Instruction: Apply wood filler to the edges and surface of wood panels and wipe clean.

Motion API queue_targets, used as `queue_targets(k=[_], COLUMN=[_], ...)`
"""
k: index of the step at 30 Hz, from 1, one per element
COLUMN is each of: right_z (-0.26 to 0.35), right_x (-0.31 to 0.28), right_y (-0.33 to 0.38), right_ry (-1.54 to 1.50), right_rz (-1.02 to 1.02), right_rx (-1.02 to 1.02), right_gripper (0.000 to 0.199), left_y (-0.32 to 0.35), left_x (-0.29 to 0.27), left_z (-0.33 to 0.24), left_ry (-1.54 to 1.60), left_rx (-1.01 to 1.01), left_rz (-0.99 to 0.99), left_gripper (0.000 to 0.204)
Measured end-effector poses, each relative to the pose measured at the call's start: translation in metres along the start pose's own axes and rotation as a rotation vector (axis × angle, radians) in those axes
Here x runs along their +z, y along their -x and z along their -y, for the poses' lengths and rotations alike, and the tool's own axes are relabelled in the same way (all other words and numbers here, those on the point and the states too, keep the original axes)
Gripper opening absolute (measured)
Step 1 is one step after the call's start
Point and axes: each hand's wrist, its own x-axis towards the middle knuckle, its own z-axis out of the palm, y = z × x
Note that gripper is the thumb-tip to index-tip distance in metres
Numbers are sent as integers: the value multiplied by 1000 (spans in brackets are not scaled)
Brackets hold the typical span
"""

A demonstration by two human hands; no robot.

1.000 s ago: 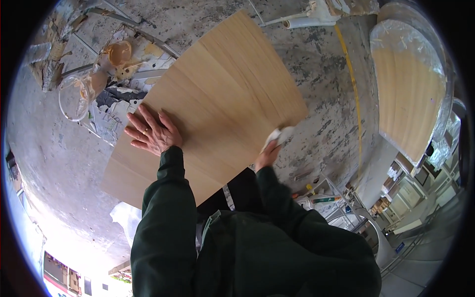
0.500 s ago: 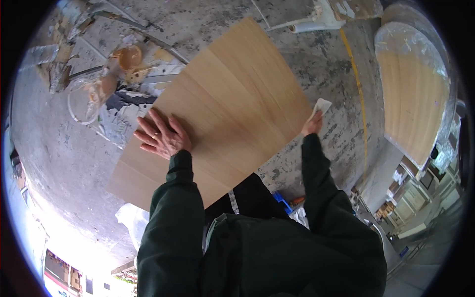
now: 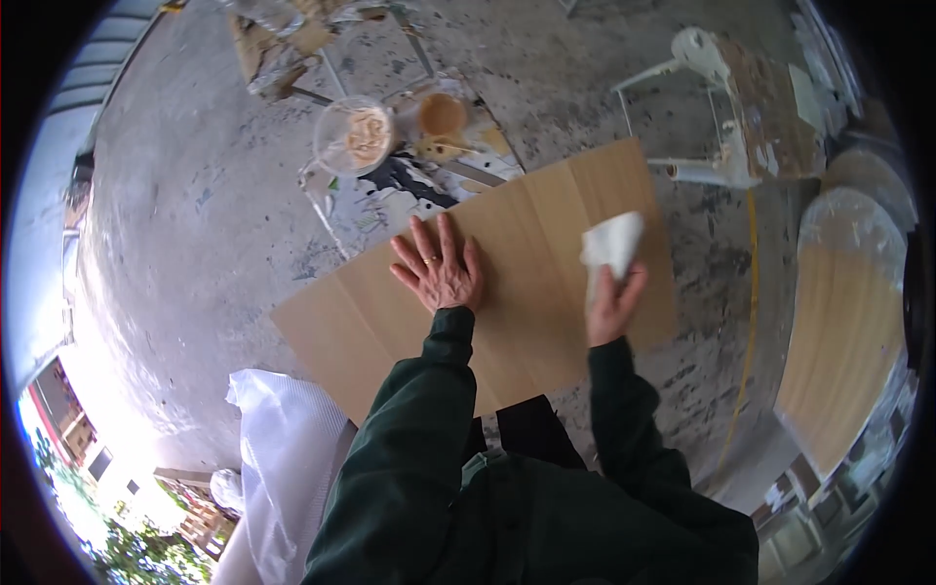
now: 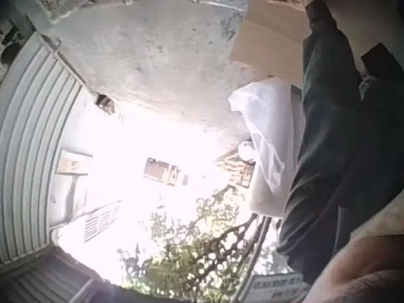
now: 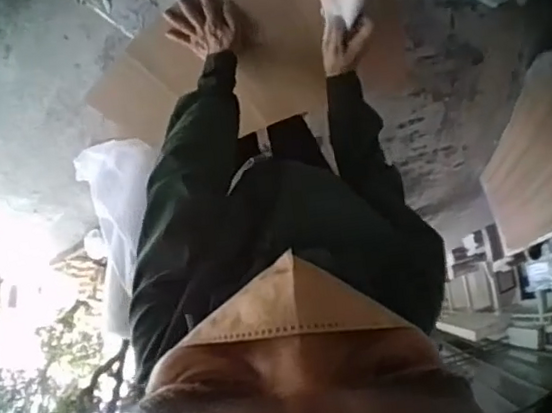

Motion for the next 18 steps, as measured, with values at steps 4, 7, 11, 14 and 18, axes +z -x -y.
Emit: queue_targets(k=[4, 7, 11, 14, 18], right_z=[28, 47, 65, 63, 44], right_x=[67, 78, 86, 108, 157], right_y=[42, 59, 33, -30, -89], right_ry=[175, 110, -253, 233, 400], right_rz=[233, 625, 1207, 848, 525], right_rx=[-206, -226, 222, -38, -430], right_gripper=[32, 40, 43, 18, 14], left_y=[2, 23, 34, 18, 6], left_x=[-21, -63, -62, -68, -22], left_z=[20, 2, 41, 32, 30], left_ry=[417, 1290, 1177, 535, 58], left_rx=[-14, -137, -367, -207, -55], left_rz=[229, 211, 58, -189, -220], left_gripper=[62, 64, 48, 53, 64])
